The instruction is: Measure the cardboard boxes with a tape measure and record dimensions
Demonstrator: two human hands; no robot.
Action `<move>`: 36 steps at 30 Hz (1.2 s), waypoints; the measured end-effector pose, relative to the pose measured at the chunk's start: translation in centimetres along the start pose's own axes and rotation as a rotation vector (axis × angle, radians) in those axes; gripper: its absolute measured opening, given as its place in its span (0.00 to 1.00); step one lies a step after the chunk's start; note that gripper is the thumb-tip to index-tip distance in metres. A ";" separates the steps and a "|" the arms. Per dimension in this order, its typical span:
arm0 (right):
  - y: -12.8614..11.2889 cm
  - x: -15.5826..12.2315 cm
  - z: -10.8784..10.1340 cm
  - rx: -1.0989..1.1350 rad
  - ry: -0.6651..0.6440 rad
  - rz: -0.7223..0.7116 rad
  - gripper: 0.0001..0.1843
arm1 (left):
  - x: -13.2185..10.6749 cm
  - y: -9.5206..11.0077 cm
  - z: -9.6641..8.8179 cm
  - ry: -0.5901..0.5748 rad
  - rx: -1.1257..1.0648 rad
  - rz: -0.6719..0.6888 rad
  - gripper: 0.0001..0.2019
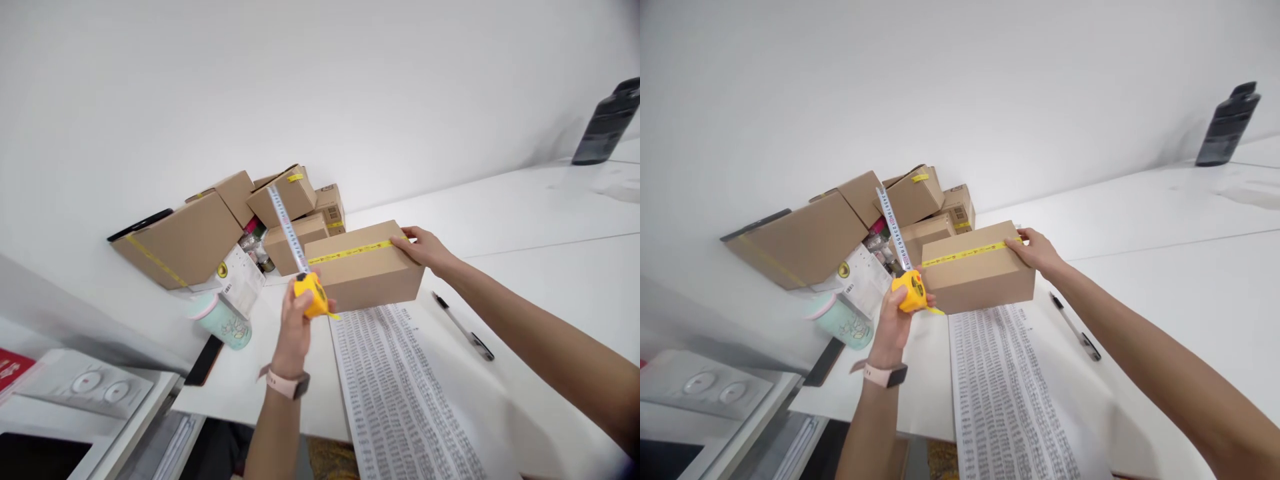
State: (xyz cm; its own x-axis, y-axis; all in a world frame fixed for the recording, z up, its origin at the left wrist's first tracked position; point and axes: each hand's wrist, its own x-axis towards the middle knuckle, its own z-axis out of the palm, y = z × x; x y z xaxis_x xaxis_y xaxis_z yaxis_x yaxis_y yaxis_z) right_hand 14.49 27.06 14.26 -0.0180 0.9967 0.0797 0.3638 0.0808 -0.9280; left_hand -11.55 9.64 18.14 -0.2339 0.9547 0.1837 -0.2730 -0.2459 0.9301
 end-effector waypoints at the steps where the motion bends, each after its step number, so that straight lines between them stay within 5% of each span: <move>1: 0.0 0.6 0.1 -0.051 0.013 -0.016 0.32 | -1.1 -0.2 1.1 -0.032 -0.019 -0.026 0.24; 6: -1.3 3.3 0.1 -0.254 0.080 -0.270 0.28 | -5.4 -2.4 6.4 -0.186 -0.165 -0.403 0.24; 9: -2.8 4.5 0.6 -0.274 -0.072 -0.326 0.25 | -5.1 -3.5 7.9 -0.191 -0.206 -0.508 0.25; 15: -5.1 6.2 2.6 -0.270 -0.287 -0.279 0.24 | -2.8 -3.5 8.3 -0.168 -0.214 -0.496 0.21; 27: -6.0 8.9 4.8 -0.468 -0.191 -0.221 0.21 | -1.1 -2.4 10.3 -0.039 -0.230 -0.638 0.24; 36: -6.3 9.8 6.4 -0.587 -0.110 -0.154 0.21 | -2.4 -4.3 10.1 -0.100 -0.218 -0.511 0.25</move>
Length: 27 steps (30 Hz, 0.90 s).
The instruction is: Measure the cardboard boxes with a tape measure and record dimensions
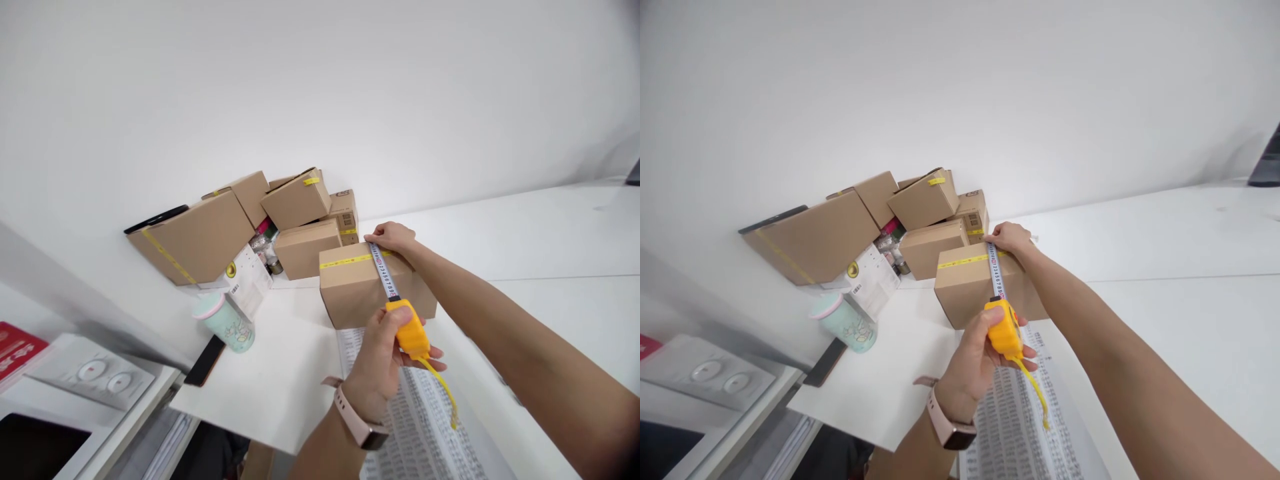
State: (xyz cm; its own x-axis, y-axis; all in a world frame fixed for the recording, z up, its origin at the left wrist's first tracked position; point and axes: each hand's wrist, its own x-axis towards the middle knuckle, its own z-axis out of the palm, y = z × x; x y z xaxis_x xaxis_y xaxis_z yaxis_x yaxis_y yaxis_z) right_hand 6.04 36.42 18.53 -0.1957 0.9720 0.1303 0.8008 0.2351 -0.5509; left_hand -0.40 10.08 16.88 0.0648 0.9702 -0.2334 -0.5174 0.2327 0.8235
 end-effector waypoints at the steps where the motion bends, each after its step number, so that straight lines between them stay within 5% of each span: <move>1: 0.0 0.1 0.1 -0.018 -0.003 -0.003 0.20 | 0.0 -0.3 0.0 -0.008 -0.008 0.010 0.25; 20: -0.4 0.5 -0.5 -0.067 -0.089 0.012 0.18 | 0.0 -1.5 1.3 -0.008 -0.018 0.029 0.28; 27: -0.1 0.3 -0.8 0.119 -0.017 0.035 0.15 | -0.1 -1.2 0.8 -0.033 0.034 0.044 0.26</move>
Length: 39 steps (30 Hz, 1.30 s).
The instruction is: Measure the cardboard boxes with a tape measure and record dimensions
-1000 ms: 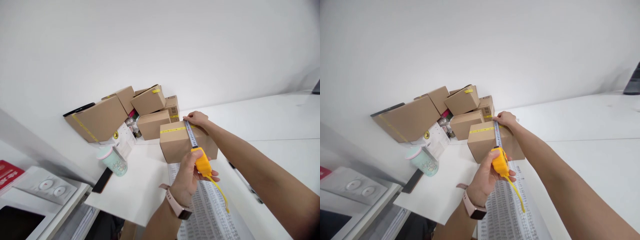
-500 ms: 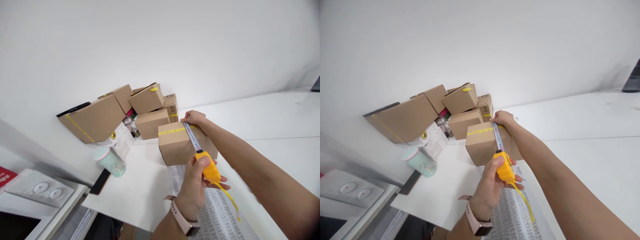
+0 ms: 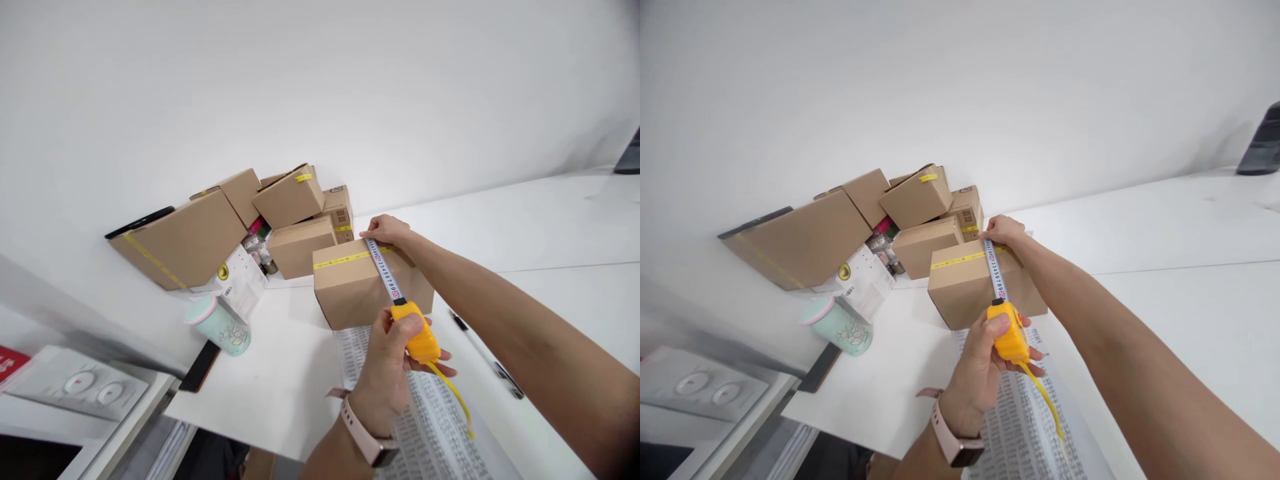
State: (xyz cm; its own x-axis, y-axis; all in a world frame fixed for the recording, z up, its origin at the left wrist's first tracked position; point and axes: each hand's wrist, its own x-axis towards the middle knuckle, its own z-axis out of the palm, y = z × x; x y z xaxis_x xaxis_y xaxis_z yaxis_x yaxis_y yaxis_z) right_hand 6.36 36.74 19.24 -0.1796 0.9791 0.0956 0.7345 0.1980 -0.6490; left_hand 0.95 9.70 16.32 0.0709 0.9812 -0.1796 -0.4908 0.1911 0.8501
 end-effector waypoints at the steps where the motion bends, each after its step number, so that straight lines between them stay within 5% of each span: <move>1: 0.2 -0.1 -0.4 0.088 0.025 -0.005 0.14 | -0.2 0.1 -0.2 -0.016 0.020 0.001 0.26; 6: 1.0 -2.2 -4.8 0.652 0.165 -0.138 0.16 | -1.6 0.4 -2.1 -0.149 0.160 -0.017 0.30; 10: 1.3 -8.0 -7.5 0.843 0.144 -0.305 0.17 | -2.0 0.3 -3.7 -0.146 0.271 0.023 0.45; 16: 2.2 -18.9 -3.0 0.852 0.005 -0.301 0.20 | -1.9 -0.2 -4.6 -0.099 0.509 0.204 0.53; 19: 3.7 -22.2 -0.2 0.835 -0.073 -0.284 0.19 | -2.3 -0.2 -4.3 -0.106 0.651 0.275 0.53; 21: 5.0 -23.1 0.7 0.784 -0.016 -0.274 0.18 | -2.3 0.4 -4.3 -0.082 0.763 0.339 0.50; 26: 8.4 -21.2 -0.6 0.660 0.398 -0.057 0.18 | 0.0 5.4 -6.0 0.196 0.842 0.701 0.41; 29: 9.9 -18.3 -1.7 0.655 0.342 0.080 0.23 | 2.7 9.3 -8.8 0.377 0.538 0.858 0.38; 31: 10.3 -16.1 -2.1 0.687 0.213 0.202 0.30 | 4.2 11.4 -11.0 0.434 0.296 0.776 0.25; 33: 10.2 -14.2 -2.1 0.738 0.068 0.301 0.38 | 5.4 12.5 -13.1 0.426 0.081 0.545 0.17; 36: 9.2 -12.1 -1.9 0.801 -0.134 0.318 0.44 | 6.4 12.4 -15.3 0.354 -0.146 0.237 0.18; 39: 8.0 -11.7 -1.7 0.746 -0.227 0.237 0.38 | 6.8 11.4 -16.2 0.290 -0.204 0.204 0.18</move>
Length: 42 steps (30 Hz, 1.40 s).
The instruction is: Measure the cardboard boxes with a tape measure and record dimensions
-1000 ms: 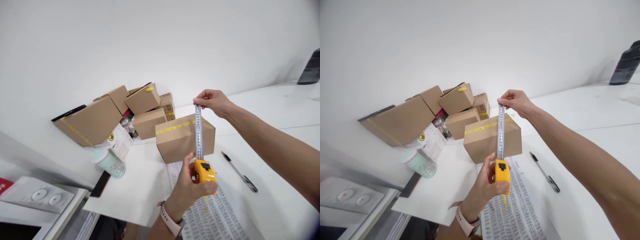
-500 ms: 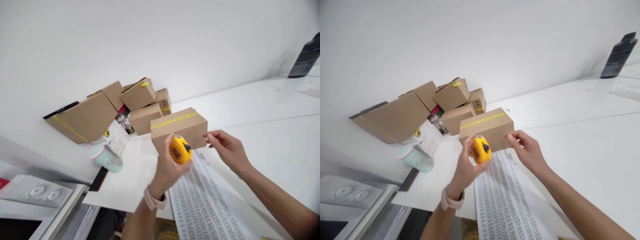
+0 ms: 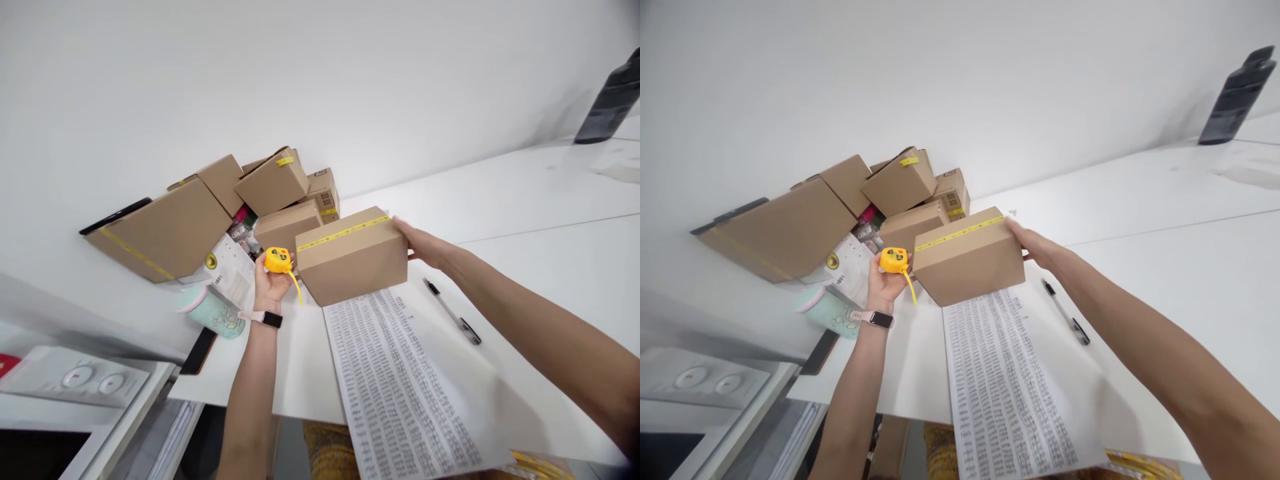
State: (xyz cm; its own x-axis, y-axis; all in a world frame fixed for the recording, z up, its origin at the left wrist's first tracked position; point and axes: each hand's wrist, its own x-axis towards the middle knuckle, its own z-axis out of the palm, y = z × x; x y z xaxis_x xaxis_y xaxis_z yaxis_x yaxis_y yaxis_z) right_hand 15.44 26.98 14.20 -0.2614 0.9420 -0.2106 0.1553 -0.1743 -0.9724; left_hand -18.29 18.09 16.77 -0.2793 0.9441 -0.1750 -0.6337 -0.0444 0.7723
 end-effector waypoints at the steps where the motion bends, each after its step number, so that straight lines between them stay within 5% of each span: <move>1: -0.1 -0.3 0.3 -0.023 -0.016 -0.041 0.35 | 0.0 -0.2 -0.2 -0.010 -0.010 0.027 0.17; 5: 1.3 -2.1 0.9 0.014 -0.112 -0.328 0.32 | -0.5 -0.5 -1.4 -0.089 -0.046 0.209 0.16; 9: 5.4 -2.8 1.6 0.046 -0.196 -0.511 0.38 | -0.9 -1.5 -3.3 -0.153 -0.017 0.268 0.18; 16: 11.2 -1.0 2.0 -0.071 -0.074 -0.532 0.38 | -1.9 -5.6 -5.3 -0.133 0.043 0.181 0.18; 20: 12.9 -1.6 1.1 -0.336 0.087 -0.480 0.36 | -2.8 -5.7 -5.6 -0.107 0.103 0.210 0.20; 26: 14.1 -4.1 -1.6 -0.845 0.560 -0.194 0.29 | -3.4 -3.2 -1.6 -0.109 0.507 0.530 0.31; 32: 13.5 -4.3 -1.7 -1.026 0.436 0.009 0.19 | -1.2 -4.7 4.4 -0.093 1.096 0.663 0.36; 37: 12.7 -4.8 -2.5 -0.821 0.385 0.012 0.14 | 1.0 -5.9 5.4 -0.117 1.301 0.720 0.34; 39: 12.1 -5.5 -3.4 -0.518 0.297 -0.016 0.17 | 1.3 -6.1 5.5 -0.125 1.346 0.742 0.32; 42: 10.9 -6.9 -4.4 -0.033 0.118 -0.081 0.23 | 0.0 -7.8 5.5 -0.105 1.322 0.965 0.28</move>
State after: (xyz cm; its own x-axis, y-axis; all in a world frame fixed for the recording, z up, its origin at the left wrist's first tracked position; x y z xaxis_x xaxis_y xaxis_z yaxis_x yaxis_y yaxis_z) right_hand 23.12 19.87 5.54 -0.1611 0.9801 -0.1164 0.1697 -0.0886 -0.9815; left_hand -9.37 20.22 14.12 -0.0994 0.7536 0.6498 0.7715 -0.3540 0.5286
